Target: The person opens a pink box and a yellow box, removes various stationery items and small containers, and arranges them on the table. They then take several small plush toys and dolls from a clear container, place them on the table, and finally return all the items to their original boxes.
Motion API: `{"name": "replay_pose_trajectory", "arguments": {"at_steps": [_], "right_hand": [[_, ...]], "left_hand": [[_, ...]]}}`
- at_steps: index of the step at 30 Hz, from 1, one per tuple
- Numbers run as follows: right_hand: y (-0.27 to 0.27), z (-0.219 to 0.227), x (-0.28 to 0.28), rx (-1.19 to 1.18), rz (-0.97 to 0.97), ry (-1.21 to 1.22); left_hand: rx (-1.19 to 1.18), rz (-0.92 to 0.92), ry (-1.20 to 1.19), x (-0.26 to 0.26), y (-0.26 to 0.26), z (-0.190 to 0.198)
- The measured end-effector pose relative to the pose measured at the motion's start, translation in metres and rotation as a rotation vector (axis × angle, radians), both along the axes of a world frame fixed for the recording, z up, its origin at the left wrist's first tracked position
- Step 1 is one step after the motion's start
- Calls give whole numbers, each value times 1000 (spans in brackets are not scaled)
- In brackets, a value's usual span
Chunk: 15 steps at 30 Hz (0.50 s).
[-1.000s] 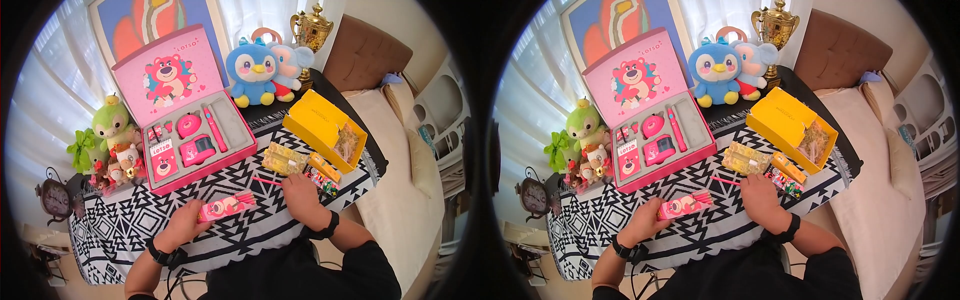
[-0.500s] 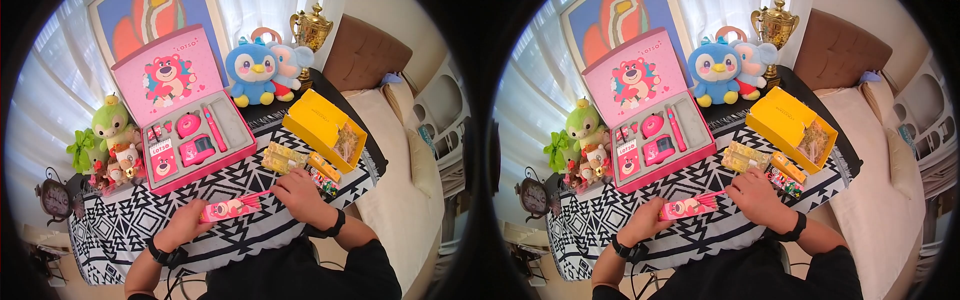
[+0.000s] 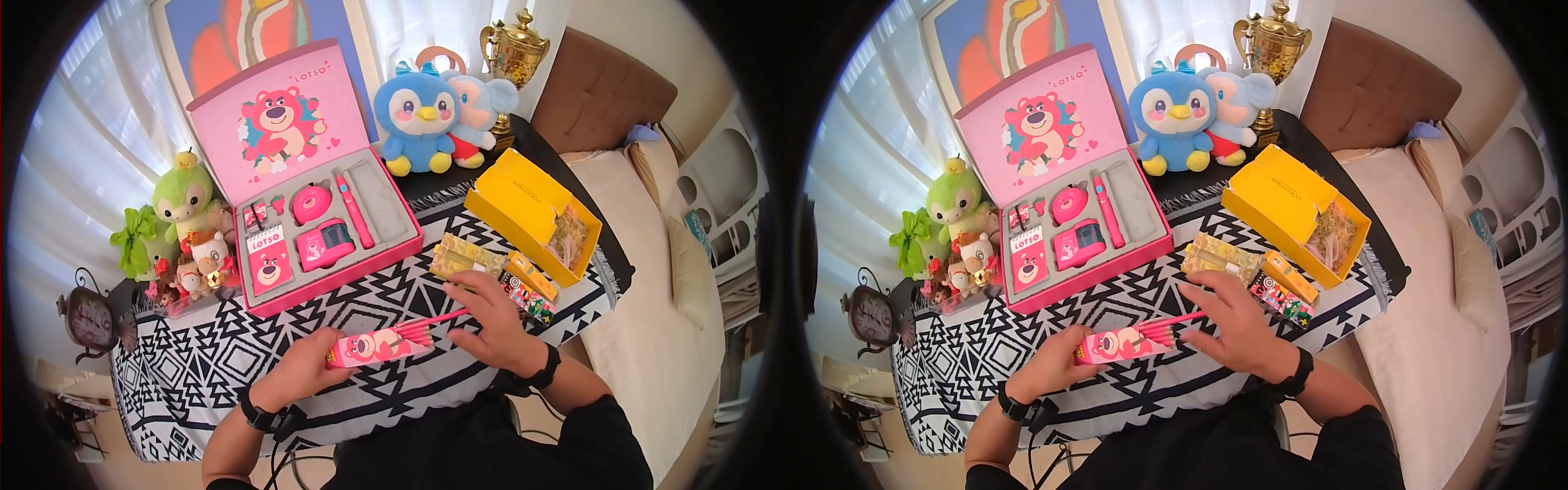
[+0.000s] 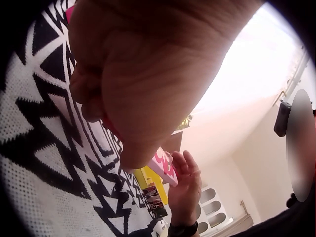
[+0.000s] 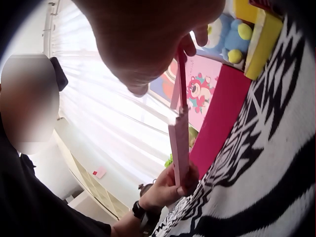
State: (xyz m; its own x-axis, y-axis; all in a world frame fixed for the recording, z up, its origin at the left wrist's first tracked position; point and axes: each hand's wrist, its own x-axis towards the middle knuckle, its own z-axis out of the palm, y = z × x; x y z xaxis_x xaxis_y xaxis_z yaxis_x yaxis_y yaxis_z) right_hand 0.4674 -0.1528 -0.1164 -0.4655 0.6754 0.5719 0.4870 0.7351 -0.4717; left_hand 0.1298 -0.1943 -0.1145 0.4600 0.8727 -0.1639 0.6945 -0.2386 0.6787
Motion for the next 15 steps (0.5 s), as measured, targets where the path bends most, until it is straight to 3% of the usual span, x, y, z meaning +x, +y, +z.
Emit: {"name": "replay_pose_trajectory", "arguments": {"at_steps": [2, 4, 6, 10, 14, 15], "right_hand": [[-3, -8, -7, -186, 194, 124], [-6, -13, -15, -204, 265, 85], [-9, -13, -29, -243, 468, 97], [-1, -10, -25, -158, 600, -61], [5, -4, -26, 115, 679, -154], [5, 7, -28, 169, 624, -179]], "left_hand": [[-41, -11, -23, 3, 3, 0], [-29, -52, -59, 10, 5, -3], [-51, -74, -47, 20, 7, -1], [-89, -126, -117, 19, 10, -5], [-40, -242, -245, 13, 20, -2], [-21, -227, -228, 14, 24, 6]]}}
